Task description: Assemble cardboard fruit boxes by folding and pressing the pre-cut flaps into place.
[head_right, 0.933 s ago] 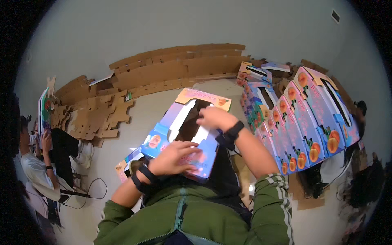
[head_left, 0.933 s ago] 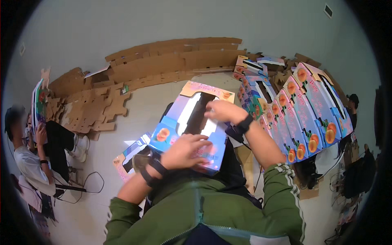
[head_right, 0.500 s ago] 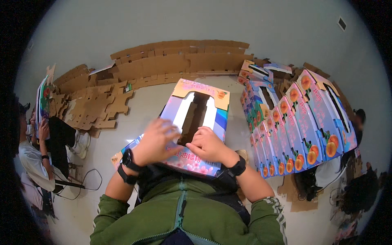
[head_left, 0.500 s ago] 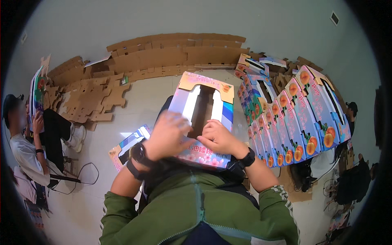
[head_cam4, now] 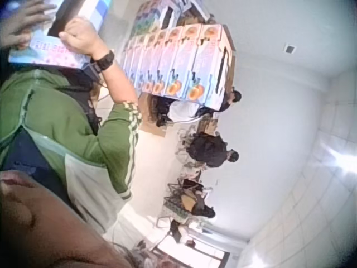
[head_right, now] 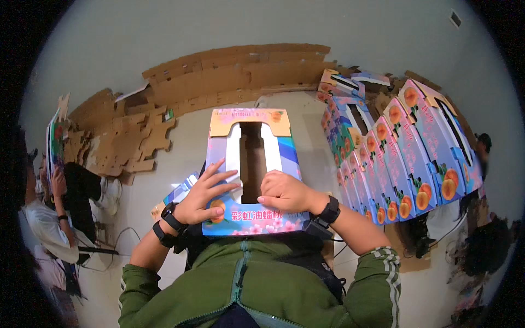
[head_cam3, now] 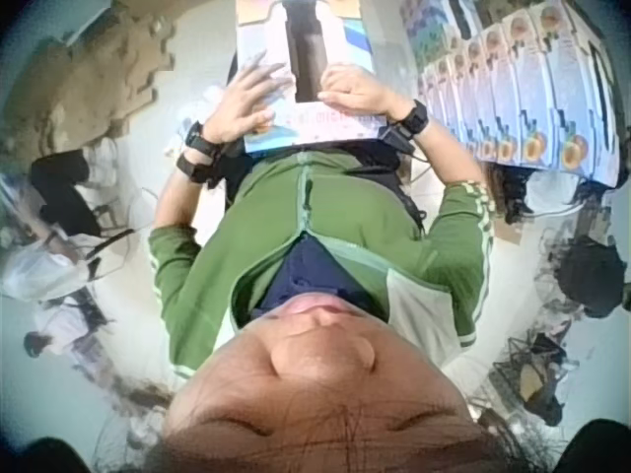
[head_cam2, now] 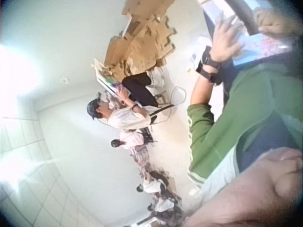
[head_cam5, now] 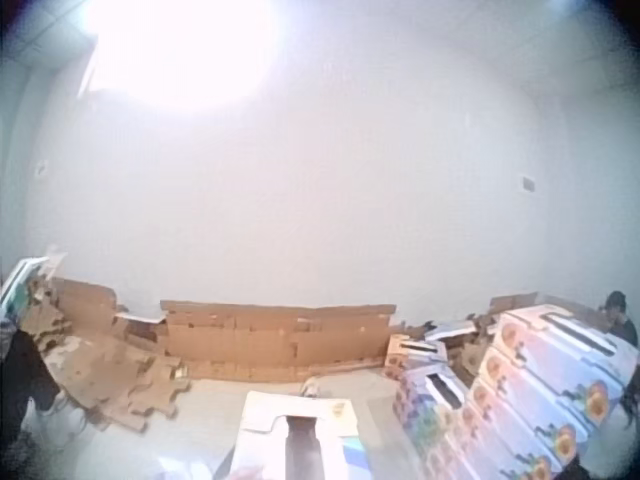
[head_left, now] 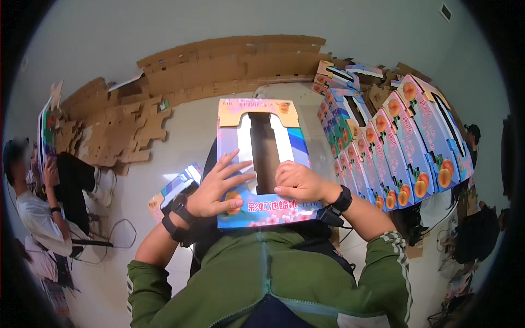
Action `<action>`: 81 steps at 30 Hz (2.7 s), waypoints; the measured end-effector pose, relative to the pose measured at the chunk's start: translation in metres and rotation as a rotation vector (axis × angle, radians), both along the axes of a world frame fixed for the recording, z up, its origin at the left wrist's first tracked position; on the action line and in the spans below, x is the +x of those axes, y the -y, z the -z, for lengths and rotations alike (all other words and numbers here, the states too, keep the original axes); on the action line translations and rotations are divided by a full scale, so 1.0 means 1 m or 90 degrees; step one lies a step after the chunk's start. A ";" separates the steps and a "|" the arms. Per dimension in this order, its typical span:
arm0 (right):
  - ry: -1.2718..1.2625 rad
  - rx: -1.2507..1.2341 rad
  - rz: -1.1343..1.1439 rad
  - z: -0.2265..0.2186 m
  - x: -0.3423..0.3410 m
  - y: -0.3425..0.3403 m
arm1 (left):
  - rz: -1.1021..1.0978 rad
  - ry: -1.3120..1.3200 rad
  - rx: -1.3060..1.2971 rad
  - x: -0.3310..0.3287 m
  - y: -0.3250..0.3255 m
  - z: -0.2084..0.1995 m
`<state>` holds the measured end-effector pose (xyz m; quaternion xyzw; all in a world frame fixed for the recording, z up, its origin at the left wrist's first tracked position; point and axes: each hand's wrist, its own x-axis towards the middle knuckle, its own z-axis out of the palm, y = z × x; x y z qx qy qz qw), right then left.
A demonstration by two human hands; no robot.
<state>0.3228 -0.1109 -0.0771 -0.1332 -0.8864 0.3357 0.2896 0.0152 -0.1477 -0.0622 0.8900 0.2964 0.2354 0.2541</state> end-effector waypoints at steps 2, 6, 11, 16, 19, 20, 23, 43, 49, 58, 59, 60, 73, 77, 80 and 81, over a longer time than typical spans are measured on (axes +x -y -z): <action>0.053 0.037 -0.027 -0.002 0.001 -0.003 | -0.066 0.028 0.035 0.002 0.013 0.008; 0.086 0.239 0.100 -0.020 0.003 -0.016 | -0.112 0.093 -0.010 0.013 0.021 0.011; 0.316 0.281 0.360 -0.060 0.028 0.010 | -0.265 0.129 0.012 0.043 0.027 0.013; 0.196 0.032 0.376 -0.052 -0.013 0.061 | -0.318 0.095 0.113 0.085 0.016 0.021; 0.233 0.042 0.434 -0.040 -0.028 0.048 | -0.262 0.213 -0.047 0.102 0.005 0.018; 0.275 -0.041 0.448 -0.037 -0.028 0.039 | -0.260 0.224 -0.020 0.102 0.003 0.015; 0.340 -0.075 0.442 -0.031 -0.017 0.021 | -0.224 0.295 -0.210 0.086 -0.003 0.004; 0.345 0.010 0.196 -0.038 0.034 0.014 | -0.050 -0.176 0.066 -0.006 -0.023 -0.012; 0.287 0.057 0.293 -0.017 0.019 0.032 | -0.082 -0.158 0.073 -0.003 -0.018 -0.006; 0.260 0.005 0.392 0.003 0.021 0.026 | -0.132 -0.140 0.079 0.005 -0.005 -0.002; 0.230 0.025 0.379 0.001 0.021 0.023 | -0.142 -0.137 0.099 0.007 -0.004 -0.001; 0.229 0.003 0.363 -0.002 0.021 0.021 | -0.144 -0.137 0.117 0.008 -0.003 0.000; 0.257 0.191 0.330 -0.005 0.016 0.047 | -0.172 -0.124 0.121 0.011 0.000 0.002; 0.250 0.183 0.354 0.009 0.015 0.041 | -0.158 -0.134 0.109 0.008 -0.010 0.010; 0.253 0.157 0.333 0.007 0.018 0.031 | -0.153 -0.139 0.109 0.012 -0.015 0.008; 0.237 0.160 0.327 0.004 0.020 0.025 | -0.163 -0.147 0.097 0.014 -0.016 0.005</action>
